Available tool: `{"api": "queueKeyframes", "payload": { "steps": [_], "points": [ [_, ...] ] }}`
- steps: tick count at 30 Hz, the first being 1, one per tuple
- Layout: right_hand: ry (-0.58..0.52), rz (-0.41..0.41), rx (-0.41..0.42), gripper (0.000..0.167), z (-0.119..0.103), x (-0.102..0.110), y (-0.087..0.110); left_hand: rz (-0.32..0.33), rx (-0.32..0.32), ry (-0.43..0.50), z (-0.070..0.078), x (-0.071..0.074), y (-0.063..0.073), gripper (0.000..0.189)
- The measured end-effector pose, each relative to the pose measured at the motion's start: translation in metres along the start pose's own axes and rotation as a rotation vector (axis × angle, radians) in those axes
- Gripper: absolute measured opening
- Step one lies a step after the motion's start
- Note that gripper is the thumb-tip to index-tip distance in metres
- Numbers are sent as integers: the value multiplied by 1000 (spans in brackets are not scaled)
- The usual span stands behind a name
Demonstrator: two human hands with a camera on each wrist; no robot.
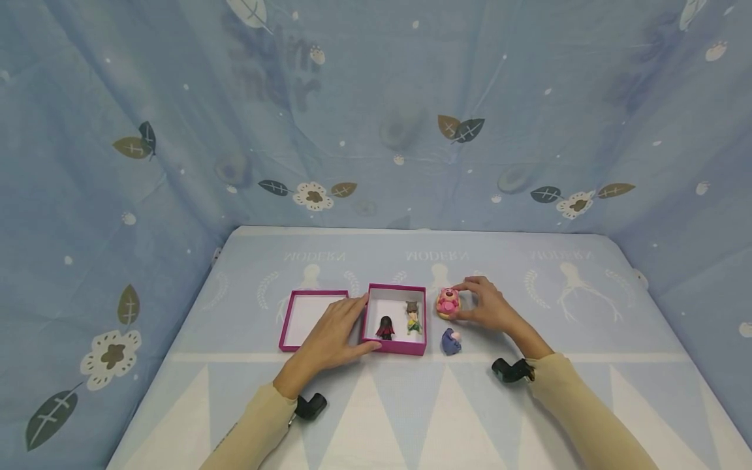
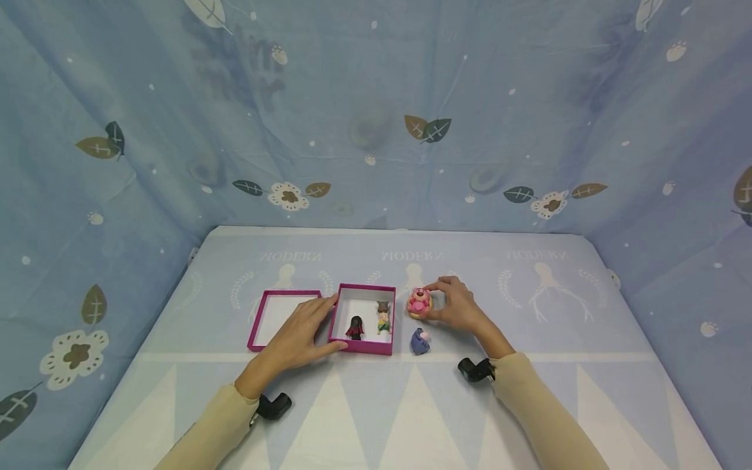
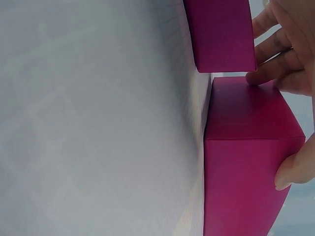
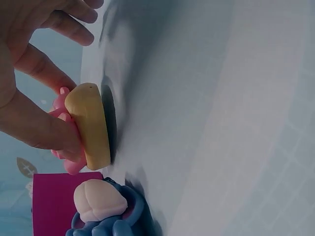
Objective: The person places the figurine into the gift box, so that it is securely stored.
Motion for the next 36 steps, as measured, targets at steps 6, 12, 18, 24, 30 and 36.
{"api": "queueKeyframes", "payload": {
  "steps": [6, 12, 18, 24, 30, 36],
  "points": [
    [-3, 2, -3, 59, -1, 2, 1, -3, -1, -1, 0, -1, 0, 98],
    [-12, 5, 4, 60, 0, 2, 1, -2, -1, -2, 0, 0, 0, 98],
    [-18, -2, 0, 61, 3, 0, 0, -3, -7, -4, 1, 0, -1, 98],
    [-22, -20, -16, 61, 7, -4, -1, 5, -12, -2, 1, 1, -1, 98],
    [-6, -5, -8, 60, 6, -5, -1, 8, -13, -2, 0, 0, -1, 99],
    [-11, 31, 14, 61, 3, -4, 0, 3, -10, -2, 0, 0, -1, 99]
  ]
}}
Point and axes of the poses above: each hand's wrist, its own y-axis away from the middle knuckle, its own x-axis out of the back of the hand, z = x × y, the point moved 9 cm from there along -y, towards the middle knuckle, and after that the axes turned 8 degrees about -y, right-handed, at the moved point
